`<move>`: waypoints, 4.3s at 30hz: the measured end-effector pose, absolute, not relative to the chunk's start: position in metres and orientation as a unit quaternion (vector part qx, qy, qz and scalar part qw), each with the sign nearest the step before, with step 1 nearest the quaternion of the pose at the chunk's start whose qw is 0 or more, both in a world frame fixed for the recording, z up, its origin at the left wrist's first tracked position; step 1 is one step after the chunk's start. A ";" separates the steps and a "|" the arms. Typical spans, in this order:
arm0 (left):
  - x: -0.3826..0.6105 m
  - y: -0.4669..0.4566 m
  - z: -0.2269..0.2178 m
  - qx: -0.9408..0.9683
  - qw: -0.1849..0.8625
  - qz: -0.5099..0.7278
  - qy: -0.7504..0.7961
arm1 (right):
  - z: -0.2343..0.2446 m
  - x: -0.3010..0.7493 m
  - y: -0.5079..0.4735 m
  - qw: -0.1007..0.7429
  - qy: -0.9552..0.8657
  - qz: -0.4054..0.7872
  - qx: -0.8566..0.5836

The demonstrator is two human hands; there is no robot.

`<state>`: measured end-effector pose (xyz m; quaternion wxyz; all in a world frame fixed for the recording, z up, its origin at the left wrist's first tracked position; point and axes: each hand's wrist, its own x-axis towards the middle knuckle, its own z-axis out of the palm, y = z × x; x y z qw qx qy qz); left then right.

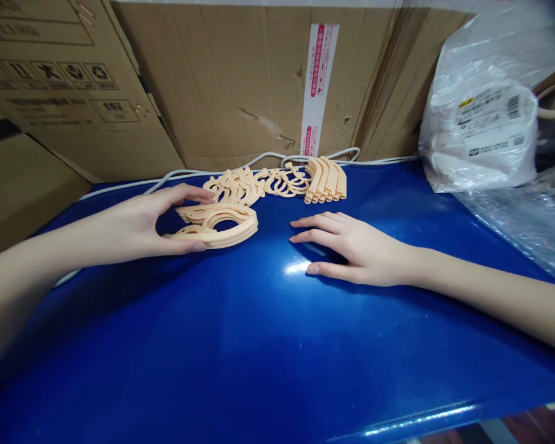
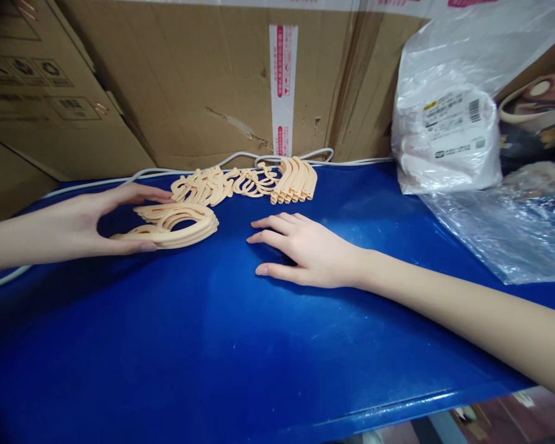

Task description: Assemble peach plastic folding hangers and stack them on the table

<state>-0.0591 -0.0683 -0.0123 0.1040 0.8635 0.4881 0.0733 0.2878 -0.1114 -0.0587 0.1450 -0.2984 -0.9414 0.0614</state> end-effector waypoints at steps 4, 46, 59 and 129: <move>-0.058 -0.069 -0.013 0.863 0.096 0.079 0.489 | -0.059 0.288 -0.112 0.150 -0.941 0.062 -0.298; 0.008 -0.132 -0.052 0.952 0.046 0.070 0.295 | -0.055 0.283 -0.113 0.142 -0.940 0.049 -0.305; 0.007 -0.129 -0.052 0.956 0.038 0.075 0.280 | -0.005 0.292 -0.078 0.284 -0.817 -0.050 -0.500; 0.014 -0.146 -0.053 0.927 0.101 0.173 0.316 | -0.044 0.269 -0.145 0.118 -0.948 0.111 -0.275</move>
